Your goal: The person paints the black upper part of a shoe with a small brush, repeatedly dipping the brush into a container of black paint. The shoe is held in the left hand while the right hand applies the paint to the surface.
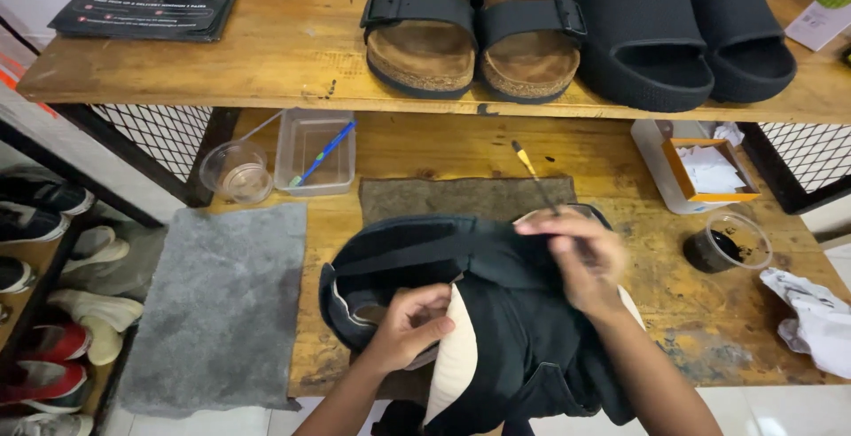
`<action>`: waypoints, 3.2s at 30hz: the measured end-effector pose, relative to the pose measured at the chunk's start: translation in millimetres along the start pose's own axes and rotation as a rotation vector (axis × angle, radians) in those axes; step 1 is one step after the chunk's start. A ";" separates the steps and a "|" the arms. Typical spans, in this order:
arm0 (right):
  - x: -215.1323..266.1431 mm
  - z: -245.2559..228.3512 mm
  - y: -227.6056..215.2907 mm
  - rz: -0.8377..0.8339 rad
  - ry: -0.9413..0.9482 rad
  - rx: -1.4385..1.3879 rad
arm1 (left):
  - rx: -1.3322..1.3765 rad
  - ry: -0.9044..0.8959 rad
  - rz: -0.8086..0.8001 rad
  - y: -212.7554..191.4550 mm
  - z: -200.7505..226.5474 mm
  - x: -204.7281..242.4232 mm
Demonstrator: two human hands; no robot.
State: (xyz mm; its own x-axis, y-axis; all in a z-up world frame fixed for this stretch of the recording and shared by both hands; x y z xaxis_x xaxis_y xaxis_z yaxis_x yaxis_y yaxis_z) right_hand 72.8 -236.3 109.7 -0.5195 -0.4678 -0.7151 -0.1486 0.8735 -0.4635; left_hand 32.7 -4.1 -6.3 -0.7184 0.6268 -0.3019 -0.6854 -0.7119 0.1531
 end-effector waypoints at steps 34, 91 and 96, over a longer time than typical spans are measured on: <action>31.9 -23.8 14.7 -0.152 0.170 -0.540 | 0.282 -0.018 -0.099 -5.4 3.9 -4.5; 242.7 102.9 -235.6 0.520 0.750 1.075 | 0.211 -0.238 0.265 -73.4 -140.8 54.0; 246.6 107.1 -235.9 0.503 0.735 1.125 | 0.262 -0.214 0.286 -77.5 -152.8 60.6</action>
State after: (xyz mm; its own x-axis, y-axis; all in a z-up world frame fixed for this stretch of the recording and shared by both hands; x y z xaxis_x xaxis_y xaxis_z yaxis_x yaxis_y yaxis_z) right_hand 69.9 -572.1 -13.4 -0.6764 0.3314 -0.6578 0.7308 0.1908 -0.6554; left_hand 60.4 40.6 -180.2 -0.8731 0.4873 -0.0152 -0.4427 -0.7793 0.4435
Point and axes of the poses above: each hand's wrist, its own x-axis away from the middle knuckle, its own y-axis out of the palm, z = x × y, the point moved 3 cm from there along -x, towards the middle knuckle, and after that the axes turned 14 degrees about -z, right-handed, at the moved point
